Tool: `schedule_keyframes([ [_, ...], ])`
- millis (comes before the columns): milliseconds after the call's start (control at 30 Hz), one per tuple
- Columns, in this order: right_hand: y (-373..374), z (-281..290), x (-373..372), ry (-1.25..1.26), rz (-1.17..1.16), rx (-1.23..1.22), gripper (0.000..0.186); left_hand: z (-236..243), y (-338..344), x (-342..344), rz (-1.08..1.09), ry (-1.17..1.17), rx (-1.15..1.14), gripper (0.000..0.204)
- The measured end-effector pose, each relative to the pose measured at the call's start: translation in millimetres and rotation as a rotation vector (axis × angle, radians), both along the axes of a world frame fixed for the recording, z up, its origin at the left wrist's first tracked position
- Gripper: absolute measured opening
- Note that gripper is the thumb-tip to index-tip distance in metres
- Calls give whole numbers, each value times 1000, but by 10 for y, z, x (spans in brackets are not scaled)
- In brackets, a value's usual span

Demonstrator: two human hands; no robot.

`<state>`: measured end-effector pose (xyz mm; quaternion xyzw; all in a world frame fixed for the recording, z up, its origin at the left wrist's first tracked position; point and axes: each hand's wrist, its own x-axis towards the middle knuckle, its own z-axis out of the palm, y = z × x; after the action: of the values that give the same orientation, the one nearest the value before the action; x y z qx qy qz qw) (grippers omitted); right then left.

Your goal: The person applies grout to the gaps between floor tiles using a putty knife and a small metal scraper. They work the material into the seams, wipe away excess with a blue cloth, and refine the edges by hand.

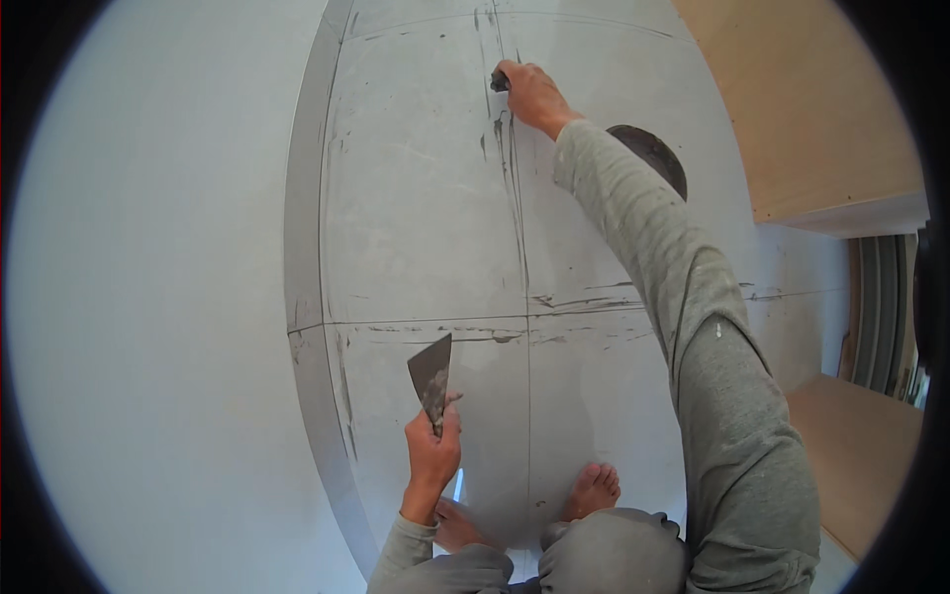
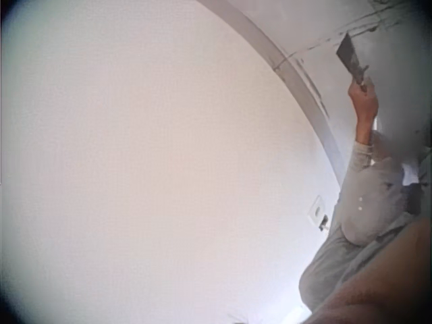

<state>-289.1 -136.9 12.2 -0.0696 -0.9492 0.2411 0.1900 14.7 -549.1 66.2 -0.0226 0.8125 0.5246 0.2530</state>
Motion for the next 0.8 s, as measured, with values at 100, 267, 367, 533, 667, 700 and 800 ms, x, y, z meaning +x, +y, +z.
schedule_keyframes([
  [100,-50,16,-12,-55,60,27,22,-41,-199,57,59,-54,25,26],
  [267,-647,-94,1093,-141,209,-121,21,-109,49,-733,283,-168,254,40],
  [367,-983,30,1927,-171,307,-175,29,-468,413,-1473,57,208,40,50],
  [533,-1347,397,2465,-386,354,-352,28,-568,1033,-2576,75,448,73,58],
  [667,-861,262,1241,-98,261,-450,20,-910,1171,-3063,216,821,-141,57],
  [700,-597,231,818,6,172,-266,18,-904,1309,-3070,212,815,-114,57],
  [800,220,126,68,-7,20,-112,17,-796,1690,-3060,288,739,-62,58],
])
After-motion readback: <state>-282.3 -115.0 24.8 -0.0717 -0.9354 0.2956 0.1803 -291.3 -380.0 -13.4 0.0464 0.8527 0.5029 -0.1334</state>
